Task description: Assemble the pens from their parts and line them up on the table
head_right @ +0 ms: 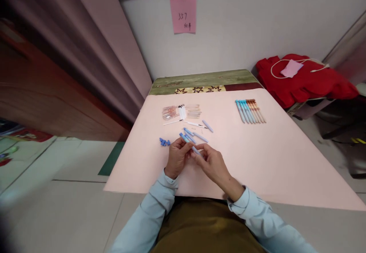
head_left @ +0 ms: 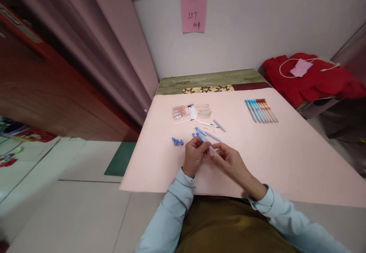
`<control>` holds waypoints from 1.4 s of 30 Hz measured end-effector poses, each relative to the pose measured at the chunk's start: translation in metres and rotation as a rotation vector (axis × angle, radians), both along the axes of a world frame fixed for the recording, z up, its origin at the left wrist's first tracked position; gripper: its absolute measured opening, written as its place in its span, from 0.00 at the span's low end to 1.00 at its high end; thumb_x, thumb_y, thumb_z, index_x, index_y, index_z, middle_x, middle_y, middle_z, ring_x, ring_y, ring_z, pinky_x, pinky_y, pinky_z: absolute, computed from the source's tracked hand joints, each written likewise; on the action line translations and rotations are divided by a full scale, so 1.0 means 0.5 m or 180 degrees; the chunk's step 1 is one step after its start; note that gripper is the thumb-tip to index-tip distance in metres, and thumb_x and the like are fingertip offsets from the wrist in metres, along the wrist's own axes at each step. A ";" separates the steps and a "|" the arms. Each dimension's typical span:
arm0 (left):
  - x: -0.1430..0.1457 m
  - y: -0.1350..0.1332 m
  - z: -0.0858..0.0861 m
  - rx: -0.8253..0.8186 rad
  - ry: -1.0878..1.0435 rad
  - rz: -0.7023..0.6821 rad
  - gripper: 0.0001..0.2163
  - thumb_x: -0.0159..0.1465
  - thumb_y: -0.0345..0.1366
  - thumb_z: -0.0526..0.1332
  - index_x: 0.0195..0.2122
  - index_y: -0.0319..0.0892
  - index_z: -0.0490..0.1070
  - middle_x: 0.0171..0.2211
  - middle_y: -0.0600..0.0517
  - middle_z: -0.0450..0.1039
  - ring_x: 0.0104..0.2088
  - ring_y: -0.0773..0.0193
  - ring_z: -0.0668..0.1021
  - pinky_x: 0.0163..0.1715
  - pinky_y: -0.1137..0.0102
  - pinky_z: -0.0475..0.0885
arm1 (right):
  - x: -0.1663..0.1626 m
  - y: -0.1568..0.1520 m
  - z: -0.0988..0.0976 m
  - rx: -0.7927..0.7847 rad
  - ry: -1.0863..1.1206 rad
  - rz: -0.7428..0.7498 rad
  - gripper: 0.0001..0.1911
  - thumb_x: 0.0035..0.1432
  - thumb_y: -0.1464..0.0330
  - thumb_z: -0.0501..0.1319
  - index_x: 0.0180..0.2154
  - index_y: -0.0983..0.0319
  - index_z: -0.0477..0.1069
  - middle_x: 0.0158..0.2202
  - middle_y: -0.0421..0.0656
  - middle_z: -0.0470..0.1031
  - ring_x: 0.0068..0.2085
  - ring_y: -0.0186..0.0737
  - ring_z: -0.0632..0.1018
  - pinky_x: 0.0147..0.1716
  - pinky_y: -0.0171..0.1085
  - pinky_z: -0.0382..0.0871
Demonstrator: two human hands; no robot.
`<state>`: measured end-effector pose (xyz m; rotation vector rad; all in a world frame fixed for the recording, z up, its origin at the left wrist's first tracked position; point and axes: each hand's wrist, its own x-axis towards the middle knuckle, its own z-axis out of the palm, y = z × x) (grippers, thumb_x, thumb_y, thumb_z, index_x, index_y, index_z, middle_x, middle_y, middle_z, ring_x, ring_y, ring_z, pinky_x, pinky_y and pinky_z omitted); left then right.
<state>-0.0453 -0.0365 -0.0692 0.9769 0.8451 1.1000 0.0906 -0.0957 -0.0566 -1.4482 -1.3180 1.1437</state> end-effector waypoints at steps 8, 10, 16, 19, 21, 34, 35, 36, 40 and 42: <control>-0.096 0.008 0.017 0.0672 0.1299 0.1073 0.07 0.59 0.39 0.67 0.37 0.43 0.75 0.31 0.51 0.75 0.29 0.65 0.76 0.28 0.71 0.70 | 0.024 -0.001 0.000 -0.0145 0.0417 -0.0330 0.22 0.58 0.50 0.63 0.42 0.62 0.73 0.27 0.43 0.77 0.29 0.38 0.77 0.30 0.35 0.73; -0.147 0.020 0.021 0.1232 0.2247 0.1345 0.07 0.58 0.34 0.67 0.39 0.44 0.77 0.41 0.47 0.76 0.40 0.59 0.77 0.41 0.65 0.72 | 0.030 -0.001 -0.001 -0.0256 0.0572 -0.0406 0.23 0.55 0.50 0.65 0.41 0.63 0.72 0.26 0.44 0.77 0.28 0.38 0.77 0.30 0.35 0.73; -0.202 0.038 0.006 0.1880 0.4204 0.0779 0.11 0.61 0.32 0.63 0.45 0.48 0.76 0.60 0.45 0.68 0.63 0.48 0.64 0.61 0.45 0.51 | 0.026 0.001 -0.023 -0.0441 0.0854 -0.0250 0.22 0.56 0.51 0.66 0.41 0.63 0.73 0.26 0.42 0.76 0.28 0.36 0.76 0.30 0.33 0.73; -0.193 0.044 -0.005 0.1876 0.4321 0.0579 0.09 0.63 0.32 0.61 0.44 0.48 0.75 0.59 0.47 0.70 0.63 0.48 0.64 0.61 0.43 0.48 | 0.027 0.000 -0.032 -0.0483 0.0868 -0.0157 0.22 0.56 0.51 0.66 0.42 0.62 0.74 0.27 0.42 0.76 0.29 0.36 0.76 0.31 0.34 0.73; -0.187 0.048 -0.003 0.1940 0.4298 0.0515 0.07 0.65 0.33 0.60 0.42 0.47 0.74 0.57 0.47 0.72 0.63 0.48 0.64 0.61 0.42 0.46 | 0.032 -0.001 -0.033 -0.0479 0.0862 -0.0168 0.22 0.57 0.52 0.66 0.43 0.62 0.74 0.27 0.42 0.76 0.29 0.36 0.77 0.32 0.34 0.74; -0.028 0.009 0.085 0.0152 0.0512 0.0759 0.15 0.68 0.45 0.54 0.36 0.40 0.74 0.38 0.45 0.78 0.41 0.59 0.78 0.47 0.61 0.71 | 0.052 -0.022 0.015 -0.0158 0.0304 -0.0093 0.19 0.59 0.53 0.64 0.41 0.62 0.75 0.25 0.41 0.74 0.27 0.35 0.74 0.26 0.31 0.69; -0.017 0.006 0.086 -0.0280 -0.0002 0.0713 0.15 0.67 0.46 0.56 0.35 0.40 0.73 0.37 0.45 0.78 0.39 0.59 0.79 0.45 0.62 0.72 | 0.054 -0.024 0.018 -0.0115 0.0212 -0.0092 0.19 0.59 0.53 0.63 0.40 0.62 0.75 0.24 0.41 0.74 0.26 0.35 0.74 0.25 0.31 0.68; -0.008 0.003 0.087 -0.0622 -0.0408 0.0656 0.15 0.66 0.47 0.58 0.34 0.39 0.73 0.36 0.45 0.78 0.38 0.59 0.80 0.44 0.62 0.73 | 0.056 -0.027 0.020 -0.0078 0.0128 -0.0092 0.19 0.59 0.53 0.63 0.40 0.62 0.75 0.24 0.40 0.74 0.26 0.34 0.73 0.25 0.31 0.67; 0.006 -0.003 0.092 -0.1094 -0.0939 0.0590 0.14 0.61 0.46 0.64 0.33 0.37 0.74 0.35 0.45 0.79 0.34 0.61 0.80 0.42 0.64 0.74 | 0.060 -0.029 0.025 -0.0012 -0.0043 -0.0091 0.18 0.60 0.53 0.62 0.39 0.62 0.75 0.24 0.40 0.74 0.25 0.34 0.72 0.24 0.32 0.65; 0.007 -0.005 0.096 -0.1092 -0.0948 0.0607 0.15 0.61 0.46 0.65 0.33 0.36 0.74 0.35 0.45 0.79 0.34 0.62 0.80 0.41 0.64 0.75 | 0.061 -0.029 0.026 -0.0005 -0.0070 -0.0086 0.18 0.60 0.53 0.62 0.38 0.62 0.75 0.23 0.40 0.73 0.25 0.34 0.71 0.23 0.31 0.63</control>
